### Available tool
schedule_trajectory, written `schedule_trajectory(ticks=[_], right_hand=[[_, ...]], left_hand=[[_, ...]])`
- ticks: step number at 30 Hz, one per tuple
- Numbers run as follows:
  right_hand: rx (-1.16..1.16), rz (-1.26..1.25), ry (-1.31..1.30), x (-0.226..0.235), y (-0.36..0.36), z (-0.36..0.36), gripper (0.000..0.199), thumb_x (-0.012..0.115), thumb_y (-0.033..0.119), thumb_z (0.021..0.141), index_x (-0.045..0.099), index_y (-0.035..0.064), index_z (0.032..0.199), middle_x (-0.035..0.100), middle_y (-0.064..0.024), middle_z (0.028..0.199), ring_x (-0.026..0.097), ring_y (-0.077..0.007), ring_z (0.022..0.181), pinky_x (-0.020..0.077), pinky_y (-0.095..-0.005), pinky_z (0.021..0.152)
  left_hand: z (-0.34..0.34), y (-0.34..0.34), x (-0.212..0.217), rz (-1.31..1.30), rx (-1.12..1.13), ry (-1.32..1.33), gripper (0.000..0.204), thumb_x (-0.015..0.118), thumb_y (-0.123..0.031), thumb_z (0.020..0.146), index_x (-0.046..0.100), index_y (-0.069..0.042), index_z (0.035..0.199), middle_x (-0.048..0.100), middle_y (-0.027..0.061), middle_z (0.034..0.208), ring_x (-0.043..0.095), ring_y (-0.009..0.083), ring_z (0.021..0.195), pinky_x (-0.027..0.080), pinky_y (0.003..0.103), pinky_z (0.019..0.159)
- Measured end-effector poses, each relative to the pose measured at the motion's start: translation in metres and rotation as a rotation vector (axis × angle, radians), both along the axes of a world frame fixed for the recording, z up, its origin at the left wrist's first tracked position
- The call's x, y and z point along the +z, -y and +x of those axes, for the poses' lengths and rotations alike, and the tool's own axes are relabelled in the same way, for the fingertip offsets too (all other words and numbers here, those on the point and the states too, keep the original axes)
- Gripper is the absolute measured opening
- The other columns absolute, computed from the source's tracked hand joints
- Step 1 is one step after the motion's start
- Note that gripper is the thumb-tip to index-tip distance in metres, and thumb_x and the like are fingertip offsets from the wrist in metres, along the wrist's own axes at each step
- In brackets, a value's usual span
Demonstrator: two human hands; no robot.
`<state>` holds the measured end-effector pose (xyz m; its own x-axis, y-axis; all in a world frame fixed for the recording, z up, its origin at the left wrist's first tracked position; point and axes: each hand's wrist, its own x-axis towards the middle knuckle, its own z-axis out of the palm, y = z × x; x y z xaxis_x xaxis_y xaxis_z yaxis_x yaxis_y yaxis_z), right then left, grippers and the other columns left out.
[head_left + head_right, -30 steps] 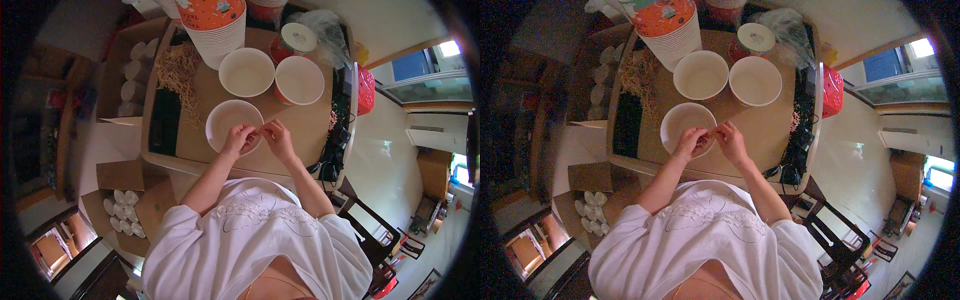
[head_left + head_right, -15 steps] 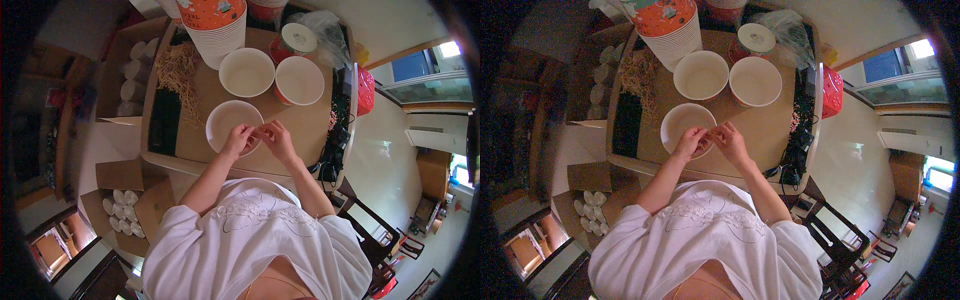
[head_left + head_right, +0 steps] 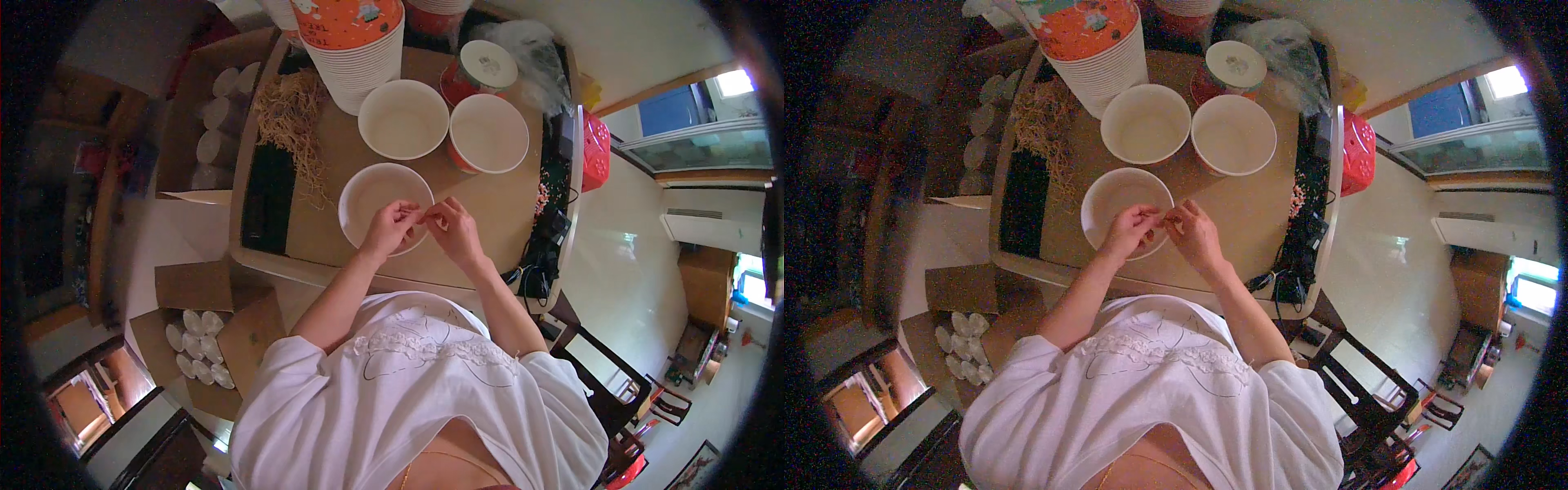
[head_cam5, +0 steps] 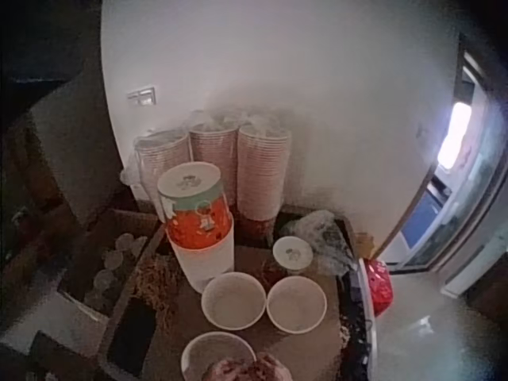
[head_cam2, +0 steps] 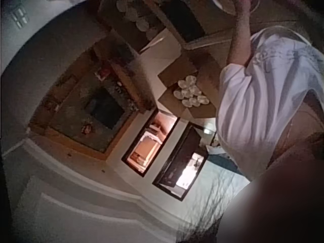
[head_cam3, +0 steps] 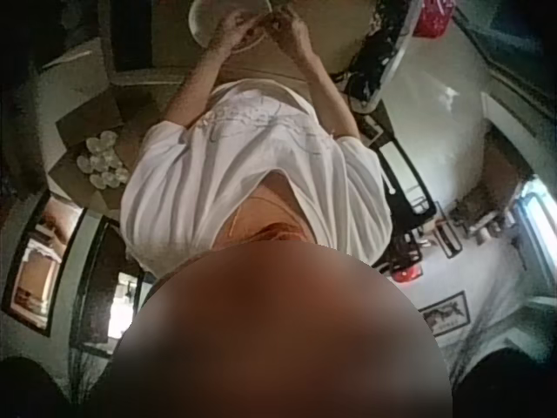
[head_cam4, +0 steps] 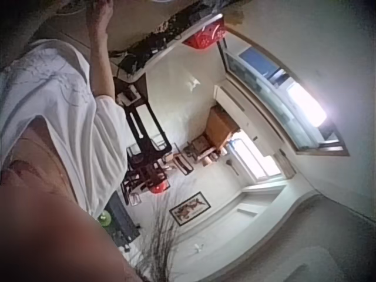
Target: The recorder is unpacking stacks of paper bowls from plastic sleeves and preparing them for packaging, including tying strings.
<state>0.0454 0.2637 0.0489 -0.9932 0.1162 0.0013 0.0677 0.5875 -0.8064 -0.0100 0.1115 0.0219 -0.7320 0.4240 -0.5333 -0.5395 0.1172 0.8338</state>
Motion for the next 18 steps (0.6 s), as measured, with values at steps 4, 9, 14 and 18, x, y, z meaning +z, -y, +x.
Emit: schedule_trajectory(ticks=[4,9,14,18], right_hand=[[0.017,0.063,0.028,0.0030,-0.0006,0.0002,0.008,0.061,0.012,0.076,0.062,0.0085,0.084,0.055,-0.0108,0.083,0.057,-0.0295,0.077,0.0480,-0.0378,0.065],[0.064,0.081,-0.019,0.0048,-0.0001,-0.0030,0.007,0.061,0.011,0.075,0.062,0.0065,0.080,0.054,-0.0119,0.082,0.055,-0.0311,0.077,0.0471,-0.0392,0.065],[0.062,0.089,-0.053,0.0042,-0.0019,-0.0042,0.006,0.061,0.010,0.074,0.061,0.0059,0.079,0.054,-0.0123,0.080,0.055,-0.0315,0.076,0.0470,-0.0394,0.064],[0.131,0.106,-0.106,0.0075,-0.0011,-0.0051,0.006,0.061,0.009,0.074,0.061,0.0058,0.079,0.054,-0.0122,0.079,0.055,-0.0314,0.074,0.0469,-0.0395,0.064]], left_hand=[[0.0004,-0.0011,-0.0040,-0.126,-0.106,-0.180,0.010,0.057,-0.008,0.085,0.063,-0.005,0.092,0.062,-0.0022,0.073,0.048,0.0033,0.054,0.037,0.018,0.045],[0.0012,0.0008,-0.0071,-0.155,-0.118,-0.256,0.009,0.057,-0.009,0.085,0.064,-0.004,0.090,0.062,-0.0020,0.072,0.047,0.0032,0.052,0.037,0.019,0.044],[-0.0008,0.0059,-0.0075,-0.108,-0.057,-0.185,0.009,0.058,-0.010,0.085,0.064,-0.004,0.087,0.062,-0.0017,0.071,0.045,0.0031,0.051,0.035,0.020,0.043],[-0.0022,0.0088,-0.0038,-0.125,-0.091,-0.140,0.012,0.057,-0.014,0.086,0.065,-0.005,0.085,0.062,-0.0017,0.072,0.045,0.0031,0.051,0.034,0.019,0.043]])
